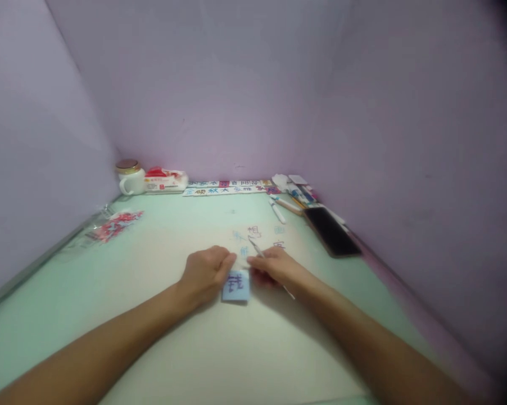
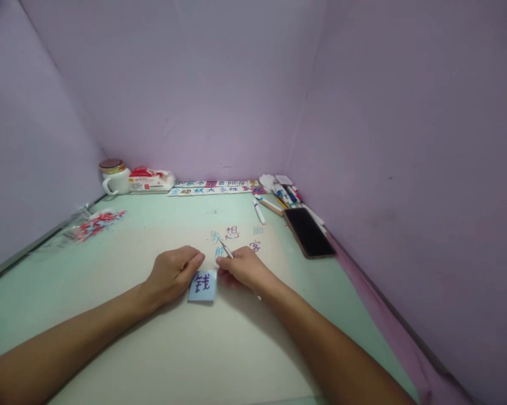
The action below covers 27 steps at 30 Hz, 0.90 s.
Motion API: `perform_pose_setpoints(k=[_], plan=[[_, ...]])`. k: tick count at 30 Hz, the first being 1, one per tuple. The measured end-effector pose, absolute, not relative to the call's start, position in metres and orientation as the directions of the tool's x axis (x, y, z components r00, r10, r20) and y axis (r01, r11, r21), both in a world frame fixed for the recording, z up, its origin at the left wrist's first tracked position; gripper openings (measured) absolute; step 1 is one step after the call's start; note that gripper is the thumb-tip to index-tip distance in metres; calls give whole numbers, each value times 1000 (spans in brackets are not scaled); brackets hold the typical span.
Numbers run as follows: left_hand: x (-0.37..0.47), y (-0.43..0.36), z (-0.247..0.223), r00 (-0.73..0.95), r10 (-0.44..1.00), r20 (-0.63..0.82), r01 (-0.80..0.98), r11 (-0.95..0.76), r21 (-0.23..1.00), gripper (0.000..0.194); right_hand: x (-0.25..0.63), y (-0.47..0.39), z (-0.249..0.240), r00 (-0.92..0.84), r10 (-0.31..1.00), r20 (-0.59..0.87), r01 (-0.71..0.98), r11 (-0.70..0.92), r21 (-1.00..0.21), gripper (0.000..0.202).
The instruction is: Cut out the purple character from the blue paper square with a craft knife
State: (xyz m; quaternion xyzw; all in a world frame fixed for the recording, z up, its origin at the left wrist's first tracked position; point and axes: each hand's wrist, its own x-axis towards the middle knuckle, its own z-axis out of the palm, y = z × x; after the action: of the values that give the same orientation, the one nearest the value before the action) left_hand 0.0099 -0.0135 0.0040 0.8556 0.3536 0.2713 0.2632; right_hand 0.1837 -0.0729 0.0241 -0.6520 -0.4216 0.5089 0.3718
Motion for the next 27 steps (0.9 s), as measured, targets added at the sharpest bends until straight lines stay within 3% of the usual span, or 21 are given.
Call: perform_pose_setpoints(k=[4,8,11,27], plan=[[4,-13,16,681,679,275,508,-708,490,29,189,-69,23,177,909,-378,258,-413,-873,35],[1,-16,29,864,501,41,450,-807,383,43,194,-67,28,222,896,-386,324,-441,-837,36],[2,-18,34,883,462,-84,464,-827,317,50,197,-67,32,217,894,-391,373,-446,-813,37],[7,-14,32,890,448,-80,445,-818,365,38,200,-66,18,146,957,-250,632,-284,-721,32]])
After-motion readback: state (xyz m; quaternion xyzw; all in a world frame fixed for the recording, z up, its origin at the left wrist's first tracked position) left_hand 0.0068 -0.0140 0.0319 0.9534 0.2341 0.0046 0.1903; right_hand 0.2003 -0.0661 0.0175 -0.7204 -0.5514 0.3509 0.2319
